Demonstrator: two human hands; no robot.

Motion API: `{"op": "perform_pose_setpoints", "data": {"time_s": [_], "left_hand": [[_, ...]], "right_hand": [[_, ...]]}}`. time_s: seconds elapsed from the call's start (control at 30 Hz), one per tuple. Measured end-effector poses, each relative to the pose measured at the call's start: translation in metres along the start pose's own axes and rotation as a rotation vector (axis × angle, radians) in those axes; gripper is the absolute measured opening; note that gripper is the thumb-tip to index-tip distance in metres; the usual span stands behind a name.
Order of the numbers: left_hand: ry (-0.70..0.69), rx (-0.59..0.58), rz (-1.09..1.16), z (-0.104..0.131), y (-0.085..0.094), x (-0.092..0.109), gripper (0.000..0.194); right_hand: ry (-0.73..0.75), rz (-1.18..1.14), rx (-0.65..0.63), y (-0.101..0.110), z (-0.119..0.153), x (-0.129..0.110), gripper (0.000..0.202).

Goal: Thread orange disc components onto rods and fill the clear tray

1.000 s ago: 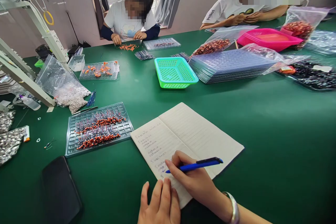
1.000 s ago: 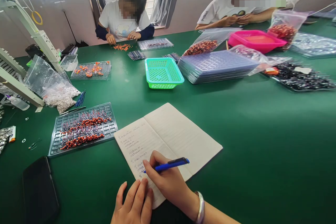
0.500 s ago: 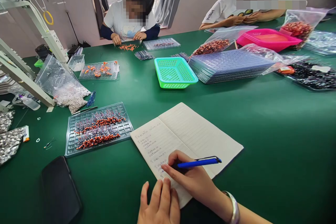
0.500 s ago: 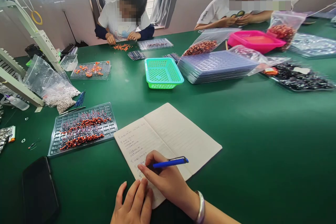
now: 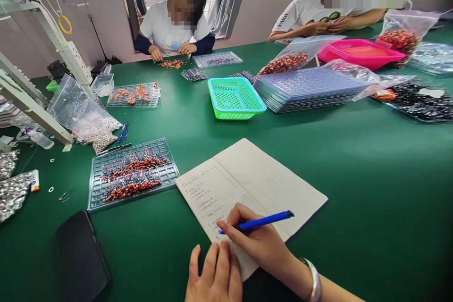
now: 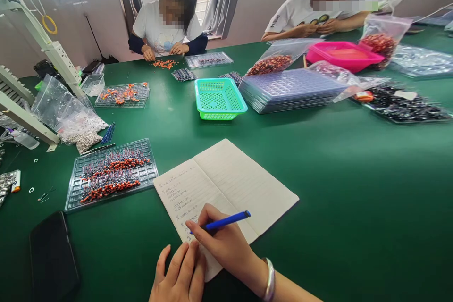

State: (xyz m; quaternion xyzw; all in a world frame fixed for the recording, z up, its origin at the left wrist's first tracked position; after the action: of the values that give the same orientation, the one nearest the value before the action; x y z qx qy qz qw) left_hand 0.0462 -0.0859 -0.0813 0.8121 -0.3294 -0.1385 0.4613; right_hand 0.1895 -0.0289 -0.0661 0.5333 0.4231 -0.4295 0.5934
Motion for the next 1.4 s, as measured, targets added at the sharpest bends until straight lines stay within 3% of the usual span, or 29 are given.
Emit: {"op": "perform_pose_setpoints", "data": {"time_s": [0.8, 1.23, 1.4], "left_hand": [[-0.009, -0.046, -0.001, 0.003, -0.001, -0.001, 0.08], [-0.018, -0.03, 0.002, 0.004, -0.003, -0.002, 0.079], [-0.018, -0.027, -0.014, 0.003, -0.002, -0.001, 0.082]], "right_hand": [[0.1, 0.153, -0.005, -0.004, -0.003, -0.006, 0.037], [0.094, 0.007, 0.093, 0.0, -0.002, 0.003, 0.037], [0.112, 0.049, 0.068, -0.001, -0.001, -0.002, 0.038]]}}
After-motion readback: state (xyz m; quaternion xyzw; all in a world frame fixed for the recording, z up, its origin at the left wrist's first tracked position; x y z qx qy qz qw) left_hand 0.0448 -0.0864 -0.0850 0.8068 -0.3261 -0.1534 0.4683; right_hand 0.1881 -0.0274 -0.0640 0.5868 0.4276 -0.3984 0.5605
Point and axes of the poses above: each hand's wrist, its own z-axis away from the middle knuckle, its own y-axis out of the back of the hand, x = y × z, the point moved 2 cm from there along -z, towards the middle knuckle, and after that the axes turned 3 degrees about -x, right-handed, at the moved point
